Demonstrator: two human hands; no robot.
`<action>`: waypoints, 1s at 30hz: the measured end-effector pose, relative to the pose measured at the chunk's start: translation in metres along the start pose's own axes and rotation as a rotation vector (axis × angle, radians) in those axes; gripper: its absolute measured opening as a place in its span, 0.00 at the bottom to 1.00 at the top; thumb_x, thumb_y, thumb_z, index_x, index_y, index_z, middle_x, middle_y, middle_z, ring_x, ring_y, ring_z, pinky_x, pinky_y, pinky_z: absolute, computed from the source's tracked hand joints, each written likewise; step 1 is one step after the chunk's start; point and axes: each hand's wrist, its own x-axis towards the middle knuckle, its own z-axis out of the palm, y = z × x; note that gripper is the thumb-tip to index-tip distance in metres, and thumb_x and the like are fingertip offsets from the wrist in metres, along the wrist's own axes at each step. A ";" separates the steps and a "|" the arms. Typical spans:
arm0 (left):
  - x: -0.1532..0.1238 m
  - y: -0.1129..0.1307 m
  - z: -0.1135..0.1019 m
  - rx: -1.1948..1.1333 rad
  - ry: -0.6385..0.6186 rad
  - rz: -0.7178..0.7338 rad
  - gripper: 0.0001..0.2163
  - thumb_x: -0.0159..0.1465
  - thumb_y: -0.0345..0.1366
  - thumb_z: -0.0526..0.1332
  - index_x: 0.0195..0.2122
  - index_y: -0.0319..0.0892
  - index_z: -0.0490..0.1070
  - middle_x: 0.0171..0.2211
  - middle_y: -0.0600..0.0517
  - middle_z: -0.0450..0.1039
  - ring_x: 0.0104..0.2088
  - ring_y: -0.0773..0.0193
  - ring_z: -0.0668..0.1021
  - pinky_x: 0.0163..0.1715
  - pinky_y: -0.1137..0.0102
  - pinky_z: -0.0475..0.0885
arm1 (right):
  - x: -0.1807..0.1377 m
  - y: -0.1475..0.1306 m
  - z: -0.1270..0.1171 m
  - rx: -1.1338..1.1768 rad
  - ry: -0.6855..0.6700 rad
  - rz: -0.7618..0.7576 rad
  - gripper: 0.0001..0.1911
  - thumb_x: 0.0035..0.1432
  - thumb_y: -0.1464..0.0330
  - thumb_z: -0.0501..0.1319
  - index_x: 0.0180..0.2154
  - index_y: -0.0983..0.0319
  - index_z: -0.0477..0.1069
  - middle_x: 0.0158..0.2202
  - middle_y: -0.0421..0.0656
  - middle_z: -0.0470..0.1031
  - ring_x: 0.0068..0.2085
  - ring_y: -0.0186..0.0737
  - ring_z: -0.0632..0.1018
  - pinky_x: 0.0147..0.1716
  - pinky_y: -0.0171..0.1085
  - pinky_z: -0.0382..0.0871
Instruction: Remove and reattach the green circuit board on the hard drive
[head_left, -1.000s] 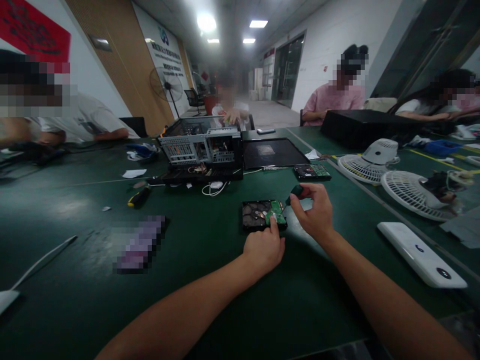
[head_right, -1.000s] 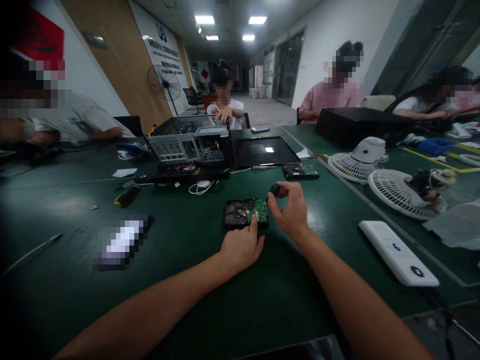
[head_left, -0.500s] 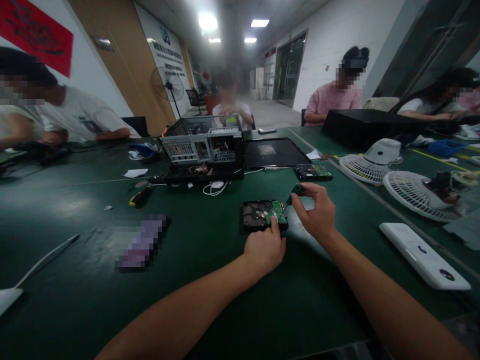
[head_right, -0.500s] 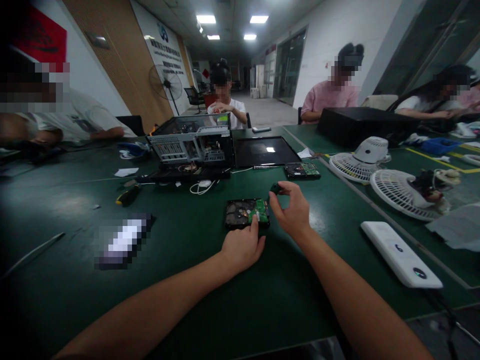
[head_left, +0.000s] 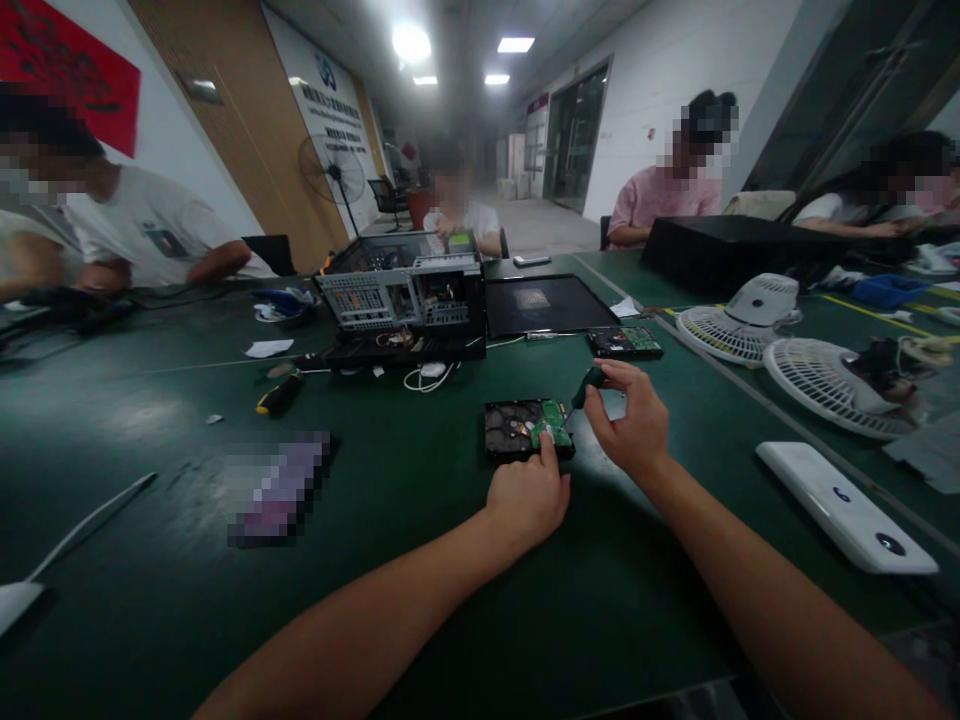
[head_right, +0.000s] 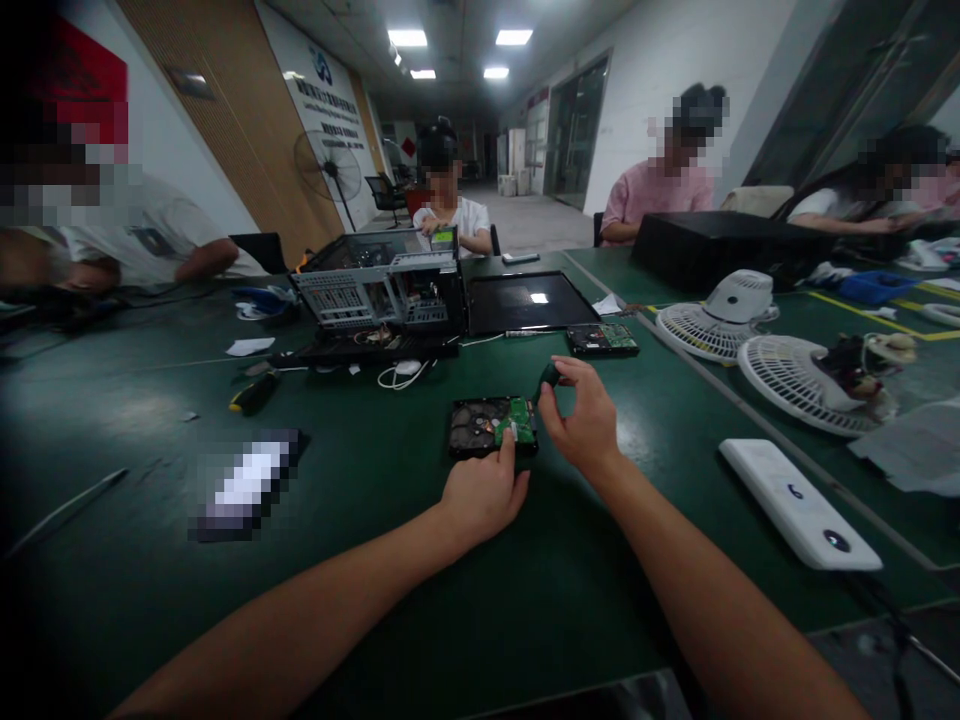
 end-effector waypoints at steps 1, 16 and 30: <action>0.000 0.000 0.001 -0.001 0.006 0.001 0.34 0.73 0.45 0.53 0.73 0.28 0.48 0.47 0.32 0.79 0.39 0.48 0.84 0.38 0.59 0.77 | 0.000 0.000 0.000 -0.004 0.005 0.001 0.18 0.63 0.68 0.65 0.53 0.57 0.67 0.53 0.50 0.76 0.45 0.46 0.81 0.42 0.49 0.80; 0.000 0.000 0.000 0.007 -0.003 0.005 0.35 0.73 0.45 0.53 0.73 0.27 0.46 0.47 0.33 0.79 0.39 0.47 0.84 0.37 0.59 0.77 | 0.001 -0.002 -0.001 0.017 -0.015 0.013 0.19 0.62 0.70 0.64 0.54 0.57 0.67 0.51 0.49 0.75 0.44 0.46 0.80 0.42 0.49 0.80; 0.000 0.000 0.000 -0.006 -0.001 0.005 0.34 0.73 0.45 0.52 0.73 0.27 0.46 0.48 0.32 0.79 0.40 0.47 0.84 0.38 0.58 0.77 | -0.001 -0.005 -0.001 0.070 -0.054 0.057 0.19 0.63 0.70 0.63 0.55 0.57 0.67 0.48 0.47 0.75 0.43 0.44 0.80 0.43 0.47 0.80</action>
